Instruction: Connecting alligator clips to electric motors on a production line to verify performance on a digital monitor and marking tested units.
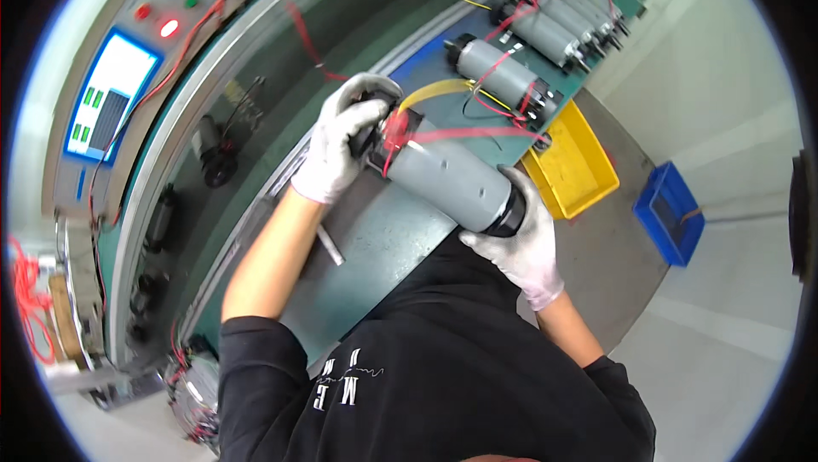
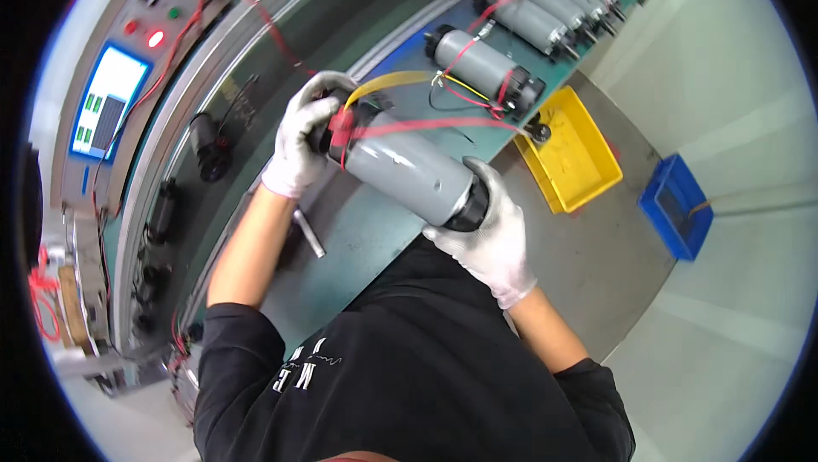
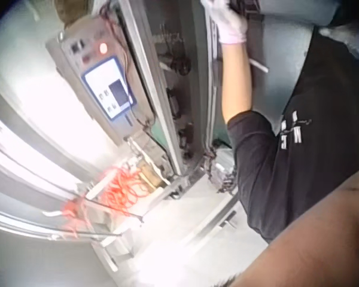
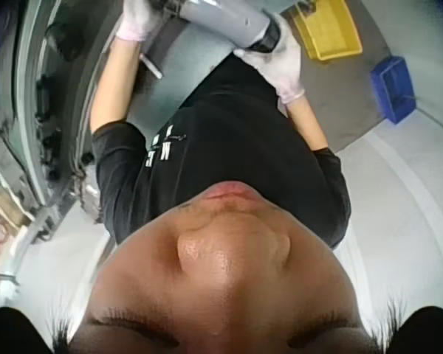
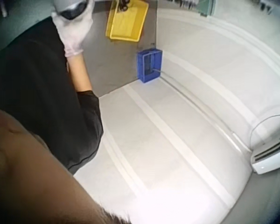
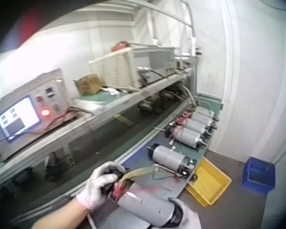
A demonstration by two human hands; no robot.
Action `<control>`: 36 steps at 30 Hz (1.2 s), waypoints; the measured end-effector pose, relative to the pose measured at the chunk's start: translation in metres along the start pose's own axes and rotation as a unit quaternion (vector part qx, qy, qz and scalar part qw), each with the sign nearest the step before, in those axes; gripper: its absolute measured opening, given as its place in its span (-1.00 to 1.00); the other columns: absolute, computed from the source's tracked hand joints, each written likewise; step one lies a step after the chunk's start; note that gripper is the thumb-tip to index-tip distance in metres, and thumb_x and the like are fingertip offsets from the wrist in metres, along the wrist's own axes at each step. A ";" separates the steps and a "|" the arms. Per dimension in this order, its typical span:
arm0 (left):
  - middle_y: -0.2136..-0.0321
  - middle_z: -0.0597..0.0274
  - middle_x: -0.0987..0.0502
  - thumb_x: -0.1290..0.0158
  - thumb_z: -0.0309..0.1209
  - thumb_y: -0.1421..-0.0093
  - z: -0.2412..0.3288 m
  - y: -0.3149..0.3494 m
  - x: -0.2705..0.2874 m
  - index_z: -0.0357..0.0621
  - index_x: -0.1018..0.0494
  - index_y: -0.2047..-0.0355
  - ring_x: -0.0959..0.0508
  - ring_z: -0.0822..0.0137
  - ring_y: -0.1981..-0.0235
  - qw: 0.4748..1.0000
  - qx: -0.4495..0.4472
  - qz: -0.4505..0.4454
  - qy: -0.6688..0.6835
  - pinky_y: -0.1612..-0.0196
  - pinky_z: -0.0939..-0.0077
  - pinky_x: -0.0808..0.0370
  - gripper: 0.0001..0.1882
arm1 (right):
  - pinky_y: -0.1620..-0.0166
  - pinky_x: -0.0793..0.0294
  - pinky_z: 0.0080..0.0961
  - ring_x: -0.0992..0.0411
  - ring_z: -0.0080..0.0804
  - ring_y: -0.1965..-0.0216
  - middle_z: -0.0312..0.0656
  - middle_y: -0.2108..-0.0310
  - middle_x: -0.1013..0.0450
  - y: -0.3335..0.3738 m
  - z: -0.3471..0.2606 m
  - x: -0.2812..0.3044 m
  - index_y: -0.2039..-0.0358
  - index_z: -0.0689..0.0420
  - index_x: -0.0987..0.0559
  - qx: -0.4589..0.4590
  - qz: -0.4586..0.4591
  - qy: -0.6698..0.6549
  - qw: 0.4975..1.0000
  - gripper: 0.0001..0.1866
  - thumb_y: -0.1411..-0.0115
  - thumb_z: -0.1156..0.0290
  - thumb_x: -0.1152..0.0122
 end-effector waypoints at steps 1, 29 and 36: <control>0.10 0.12 -0.60 -0.08 -0.13 -0.22 0.009 0.018 0.006 -0.35 -0.55 0.06 -0.54 0.31 0.03 0.999 0.019 0.029 0.041 -0.16 0.40 -0.43 -0.51 | -0.39 -0.34 -0.33 -0.44 -0.29 -0.28 -0.03 -0.22 -0.49 0.001 -0.003 -0.002 -0.34 0.36 -0.40 0.018 -0.007 -0.015 1.000 -0.02 0.06 0.39 -0.71; -0.18 -0.18 -0.55 0.13 -0.46 -0.45 -0.015 0.351 0.232 -0.33 -0.49 -0.22 -0.49 -0.15 -0.27 0.800 0.015 0.395 -0.451 -0.40 0.16 -0.36 -0.59 | -0.25 -0.42 -0.47 -0.49 -0.42 -0.13 -0.13 -0.08 -0.58 -0.106 -0.089 -0.377 -0.25 0.37 -0.54 0.213 -0.472 0.009 0.855 -0.44 -0.33 0.33 -0.40; 0.16 0.17 -0.61 -0.19 -0.11 -0.33 -0.071 0.361 0.245 -0.22 -0.54 -0.01 -0.61 0.24 0.11 0.828 0.151 0.511 0.176 -0.11 0.28 -0.54 -0.56 | -0.16 -0.44 -0.61 -0.49 -0.54 -0.05 -0.27 -0.11 -0.56 -0.104 -0.089 -0.378 -0.38 0.31 -0.46 0.226 -0.470 -0.010 0.853 -0.47 -0.46 0.42 -0.24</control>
Point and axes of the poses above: each hand's wrist, its own y-axis away from the middle knuckle, its own x-axis out of the back of the hand, z = x × y, the point moved 9 cm from there along -y, towards the middle knuckle
